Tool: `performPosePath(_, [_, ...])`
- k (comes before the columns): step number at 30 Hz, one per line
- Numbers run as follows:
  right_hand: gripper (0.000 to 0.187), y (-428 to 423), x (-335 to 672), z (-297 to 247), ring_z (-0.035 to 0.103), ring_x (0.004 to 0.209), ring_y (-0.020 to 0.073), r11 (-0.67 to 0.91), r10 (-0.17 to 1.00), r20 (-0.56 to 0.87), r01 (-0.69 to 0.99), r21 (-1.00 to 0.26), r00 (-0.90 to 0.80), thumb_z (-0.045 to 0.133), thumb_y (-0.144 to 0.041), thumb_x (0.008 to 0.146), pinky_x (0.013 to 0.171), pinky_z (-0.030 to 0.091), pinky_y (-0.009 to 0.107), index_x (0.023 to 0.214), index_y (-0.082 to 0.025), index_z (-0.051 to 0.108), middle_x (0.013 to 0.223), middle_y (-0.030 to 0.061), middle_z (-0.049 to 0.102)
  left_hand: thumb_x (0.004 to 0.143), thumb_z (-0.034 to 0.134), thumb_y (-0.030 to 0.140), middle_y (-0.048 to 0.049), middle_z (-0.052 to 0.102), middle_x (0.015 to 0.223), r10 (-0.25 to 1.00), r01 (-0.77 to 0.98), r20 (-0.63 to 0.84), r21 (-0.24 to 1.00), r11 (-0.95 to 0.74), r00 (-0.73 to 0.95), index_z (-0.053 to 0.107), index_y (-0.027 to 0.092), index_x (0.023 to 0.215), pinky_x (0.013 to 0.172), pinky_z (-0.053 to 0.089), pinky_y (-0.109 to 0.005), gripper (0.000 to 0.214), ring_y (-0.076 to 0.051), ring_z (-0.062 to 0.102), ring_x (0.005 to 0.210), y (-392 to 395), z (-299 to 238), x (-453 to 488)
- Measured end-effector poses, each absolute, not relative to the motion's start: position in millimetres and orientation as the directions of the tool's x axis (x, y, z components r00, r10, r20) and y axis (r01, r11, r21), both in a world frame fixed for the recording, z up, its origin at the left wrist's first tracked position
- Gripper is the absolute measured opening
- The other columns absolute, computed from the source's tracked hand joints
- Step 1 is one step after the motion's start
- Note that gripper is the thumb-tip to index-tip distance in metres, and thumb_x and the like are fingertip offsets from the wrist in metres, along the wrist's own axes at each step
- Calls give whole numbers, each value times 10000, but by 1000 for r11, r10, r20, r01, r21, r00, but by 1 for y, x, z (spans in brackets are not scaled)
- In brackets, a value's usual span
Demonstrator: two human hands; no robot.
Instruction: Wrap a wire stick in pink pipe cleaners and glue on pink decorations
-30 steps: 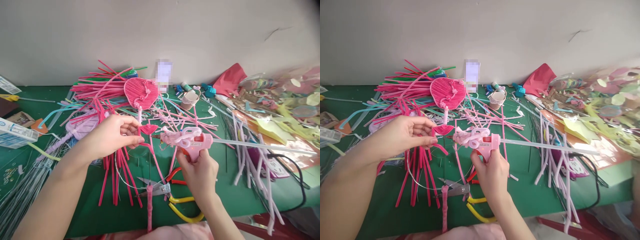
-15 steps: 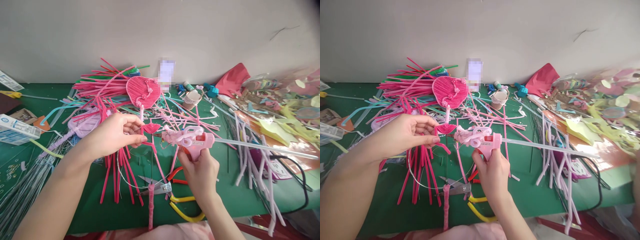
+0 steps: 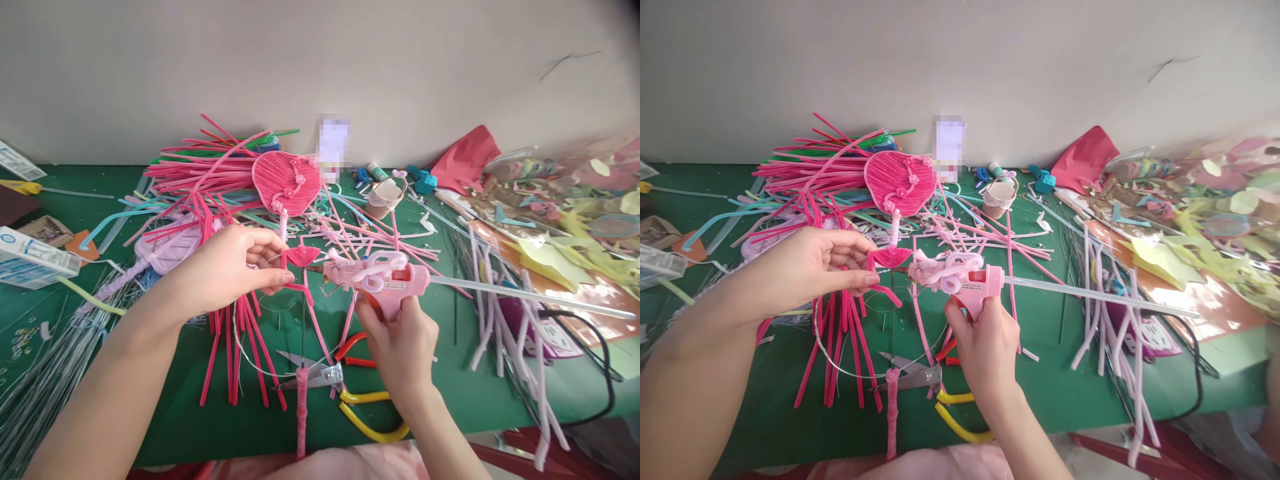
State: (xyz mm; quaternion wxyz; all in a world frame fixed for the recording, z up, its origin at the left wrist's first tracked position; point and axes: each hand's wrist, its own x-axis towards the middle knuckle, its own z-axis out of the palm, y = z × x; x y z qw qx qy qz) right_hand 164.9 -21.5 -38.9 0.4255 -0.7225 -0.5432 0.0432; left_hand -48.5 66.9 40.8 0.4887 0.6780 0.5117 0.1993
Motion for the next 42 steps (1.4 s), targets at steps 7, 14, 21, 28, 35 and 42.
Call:
performPosePath(7, [356,-21,165,-39,228,420,88,-48,816,412,758,-651,406,589,-349,737,372,281,223,609,-274,265,419,-106,306,673,786,323,22,735,674,888,510,-239,860,6,392,649,198,861,662,602,-317,264,-180,709,617,66,43,-48])
performPosePath(14, [362,-21,164,-38,242,414,87,-43,815,418,760,-648,403,593,-347,735,372,286,221,609,-275,261,416,-104,315,669,780,324,22,733,667,887,505,-242,863,11,393,648,199,850,668,606,-324,256,-182,708,616,66,43,-47])
performPosePath(21, [370,-21,166,-40,229,421,87,-38,813,427,768,-639,396,593,-340,735,375,283,221,610,-275,251,425,-105,304,682,781,334,22,737,669,885,515,-243,857,4,397,652,200,867,655,605,-316,262,-181,707,612,67,42,-49])
performPosePath(28, [351,-21,166,-41,243,420,90,-36,820,424,772,-634,386,582,-337,737,378,293,219,617,-276,258,432,-105,303,672,792,337,14,739,686,890,510,-246,860,18,384,656,199,871,667,610,-334,278,-192,713,628,67,42,-48])
performPosePath(35, [360,-22,167,-40,234,425,88,-26,820,433,780,-625,375,567,-335,735,373,293,214,611,-279,233,436,-104,291,676,784,324,12,742,675,891,523,-251,852,17,379,657,195,875,679,614,-340,270,-196,715,629,67,43,-48])
performPosePath(42, [359,-22,168,-41,234,422,92,-1,817,451,784,-621,359,573,-312,733,372,282,221,616,-281,235,424,-102,308,687,783,326,13,753,678,888,528,-243,849,1,390,655,194,901,681,612,-331,282,-194,722,630,67,44,-48])
